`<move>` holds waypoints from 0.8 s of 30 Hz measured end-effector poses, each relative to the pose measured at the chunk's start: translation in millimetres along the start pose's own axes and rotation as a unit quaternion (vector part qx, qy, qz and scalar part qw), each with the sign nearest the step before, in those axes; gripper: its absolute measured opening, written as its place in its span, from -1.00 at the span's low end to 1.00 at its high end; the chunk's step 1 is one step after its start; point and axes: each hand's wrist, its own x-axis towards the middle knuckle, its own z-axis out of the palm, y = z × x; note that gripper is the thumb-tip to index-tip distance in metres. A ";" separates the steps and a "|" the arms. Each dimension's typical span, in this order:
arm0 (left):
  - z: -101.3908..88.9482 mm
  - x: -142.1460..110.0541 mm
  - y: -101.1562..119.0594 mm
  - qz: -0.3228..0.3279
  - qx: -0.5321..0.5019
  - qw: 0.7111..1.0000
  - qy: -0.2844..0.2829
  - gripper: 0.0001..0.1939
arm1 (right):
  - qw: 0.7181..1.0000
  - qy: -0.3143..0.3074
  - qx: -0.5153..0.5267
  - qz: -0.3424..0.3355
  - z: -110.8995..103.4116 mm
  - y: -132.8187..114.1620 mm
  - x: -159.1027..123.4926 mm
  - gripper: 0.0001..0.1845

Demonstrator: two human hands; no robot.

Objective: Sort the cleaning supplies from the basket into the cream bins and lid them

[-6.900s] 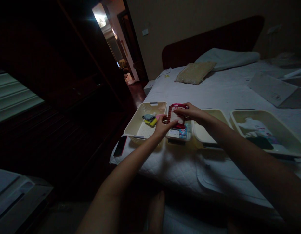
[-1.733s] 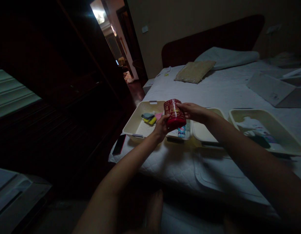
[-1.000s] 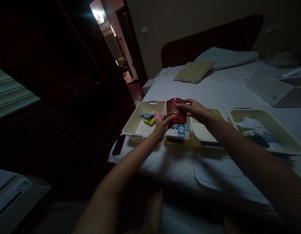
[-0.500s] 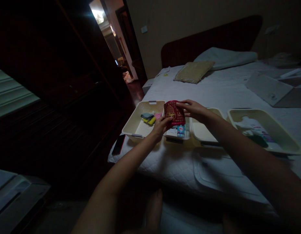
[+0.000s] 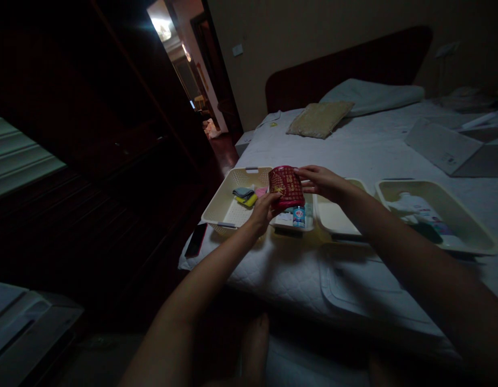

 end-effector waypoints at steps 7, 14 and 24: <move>7.4 -8.3 11.3 -0.062 -0.044 0.997 0.029 -0.71 | 1.000 -0.018 0.005 0.010 0.5 -1.1 -0.5 -0.87; 5.0 -8.3 18.7 -0.064 -0.121 0.989 0.049 -0.58 | 1.000 0.010 0.006 0.015 -1.5 0.9 4.4 -0.80; 10.1 -11.4 21.3 -0.087 -0.126 0.988 0.035 -0.56 | 0.993 -0.115 0.019 0.025 0.0 7.0 4.2 -0.74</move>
